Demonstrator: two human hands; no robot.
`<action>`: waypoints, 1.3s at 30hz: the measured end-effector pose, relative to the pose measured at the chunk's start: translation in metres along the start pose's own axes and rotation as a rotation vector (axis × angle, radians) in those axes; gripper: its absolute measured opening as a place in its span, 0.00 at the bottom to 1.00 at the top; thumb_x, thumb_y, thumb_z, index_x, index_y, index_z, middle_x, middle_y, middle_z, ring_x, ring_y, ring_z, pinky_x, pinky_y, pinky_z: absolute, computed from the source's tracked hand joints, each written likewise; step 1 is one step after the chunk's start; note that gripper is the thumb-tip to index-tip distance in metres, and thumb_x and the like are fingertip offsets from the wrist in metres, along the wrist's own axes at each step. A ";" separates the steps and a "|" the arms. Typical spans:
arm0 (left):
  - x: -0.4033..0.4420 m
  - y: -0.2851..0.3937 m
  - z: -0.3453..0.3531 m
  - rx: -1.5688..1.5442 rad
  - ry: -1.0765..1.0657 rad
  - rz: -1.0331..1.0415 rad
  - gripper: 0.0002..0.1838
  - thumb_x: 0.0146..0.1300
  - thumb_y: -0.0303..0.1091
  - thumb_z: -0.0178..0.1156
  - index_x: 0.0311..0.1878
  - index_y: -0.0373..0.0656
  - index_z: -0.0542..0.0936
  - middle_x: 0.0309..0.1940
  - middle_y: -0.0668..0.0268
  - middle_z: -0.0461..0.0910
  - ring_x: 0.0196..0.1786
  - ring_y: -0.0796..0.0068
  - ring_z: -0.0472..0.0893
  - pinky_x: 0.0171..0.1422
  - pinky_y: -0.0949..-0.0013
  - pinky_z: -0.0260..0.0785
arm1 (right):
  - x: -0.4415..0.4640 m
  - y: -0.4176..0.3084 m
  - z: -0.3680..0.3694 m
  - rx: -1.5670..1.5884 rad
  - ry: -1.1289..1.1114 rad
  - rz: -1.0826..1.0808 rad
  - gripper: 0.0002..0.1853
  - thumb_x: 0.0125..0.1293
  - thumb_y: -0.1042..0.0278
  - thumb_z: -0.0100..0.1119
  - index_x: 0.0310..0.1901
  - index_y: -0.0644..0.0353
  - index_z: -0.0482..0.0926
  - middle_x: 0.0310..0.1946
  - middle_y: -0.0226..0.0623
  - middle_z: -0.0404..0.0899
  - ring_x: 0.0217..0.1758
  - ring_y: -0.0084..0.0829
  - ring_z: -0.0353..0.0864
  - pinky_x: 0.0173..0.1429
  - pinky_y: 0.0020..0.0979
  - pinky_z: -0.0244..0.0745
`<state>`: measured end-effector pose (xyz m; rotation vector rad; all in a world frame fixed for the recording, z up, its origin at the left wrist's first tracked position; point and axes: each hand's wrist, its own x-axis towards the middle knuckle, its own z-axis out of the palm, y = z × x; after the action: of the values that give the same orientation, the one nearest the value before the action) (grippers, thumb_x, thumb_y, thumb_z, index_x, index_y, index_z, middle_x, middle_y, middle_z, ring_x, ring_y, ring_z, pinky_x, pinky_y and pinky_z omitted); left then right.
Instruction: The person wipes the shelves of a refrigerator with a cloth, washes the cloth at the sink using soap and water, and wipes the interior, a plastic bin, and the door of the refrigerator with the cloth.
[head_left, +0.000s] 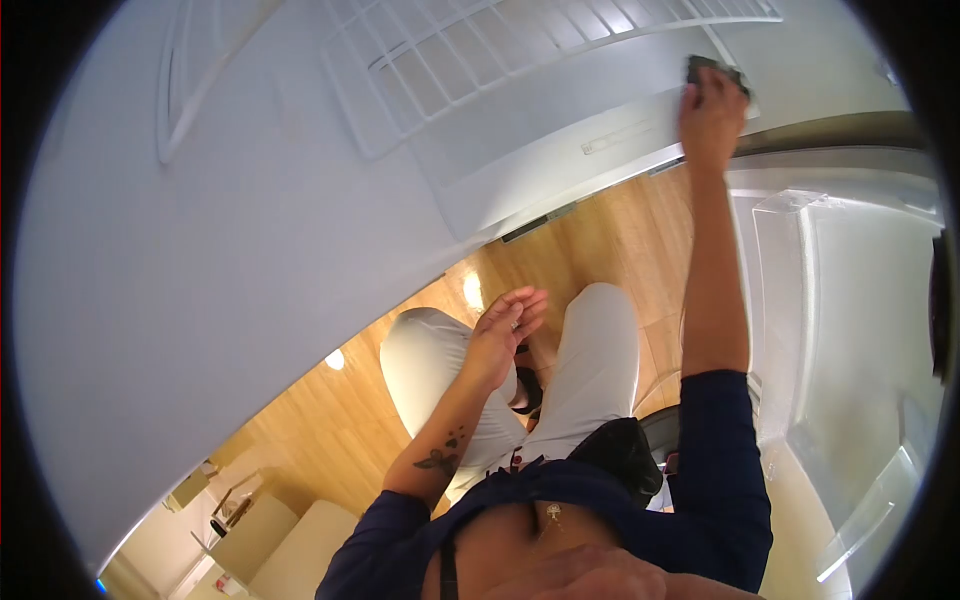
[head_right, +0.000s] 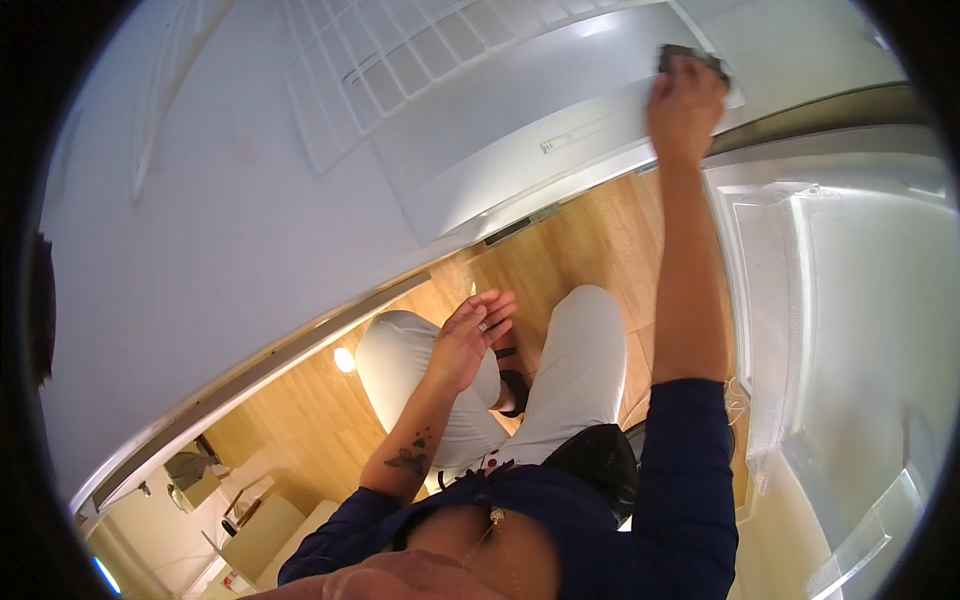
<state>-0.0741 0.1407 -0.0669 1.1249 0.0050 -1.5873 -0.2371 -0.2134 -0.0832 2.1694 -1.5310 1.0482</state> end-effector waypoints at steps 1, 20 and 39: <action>0.002 0.000 0.000 -0.001 -0.012 0.001 0.16 0.66 0.33 0.46 0.55 0.40 0.69 0.56 0.57 0.70 0.58 0.67 0.70 0.62 0.66 0.62 | -0.008 -0.022 -0.004 0.074 -0.028 -0.058 0.11 0.54 0.68 0.53 0.40 0.58 0.77 0.43 0.38 0.73 0.46 0.42 0.71 0.49 0.40 0.68; -0.033 -0.036 -0.023 -0.090 0.062 -0.101 0.17 0.64 0.31 0.47 0.56 0.42 0.66 0.52 0.60 0.72 0.56 0.66 0.72 0.60 0.63 0.64 | -0.050 -0.211 -0.067 1.590 -0.728 0.794 0.15 0.57 0.80 0.44 0.44 0.66 0.78 0.37 0.38 0.79 0.39 0.23 0.76 0.45 0.25 0.71; -0.049 -0.039 -0.026 0.055 -0.091 -0.225 0.14 0.64 0.34 0.49 0.52 0.44 0.67 0.49 0.64 0.72 0.54 0.72 0.71 0.60 0.65 0.61 | -0.041 -0.257 -0.073 1.572 -0.783 0.696 0.14 0.57 0.72 0.49 0.45 0.62 0.77 0.42 0.39 0.75 0.46 0.33 0.73 0.54 0.27 0.65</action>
<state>-0.0917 0.2059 -0.0700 1.1241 0.0284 -1.8477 -0.0407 -0.0395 -0.0169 3.3575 -2.2710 2.4203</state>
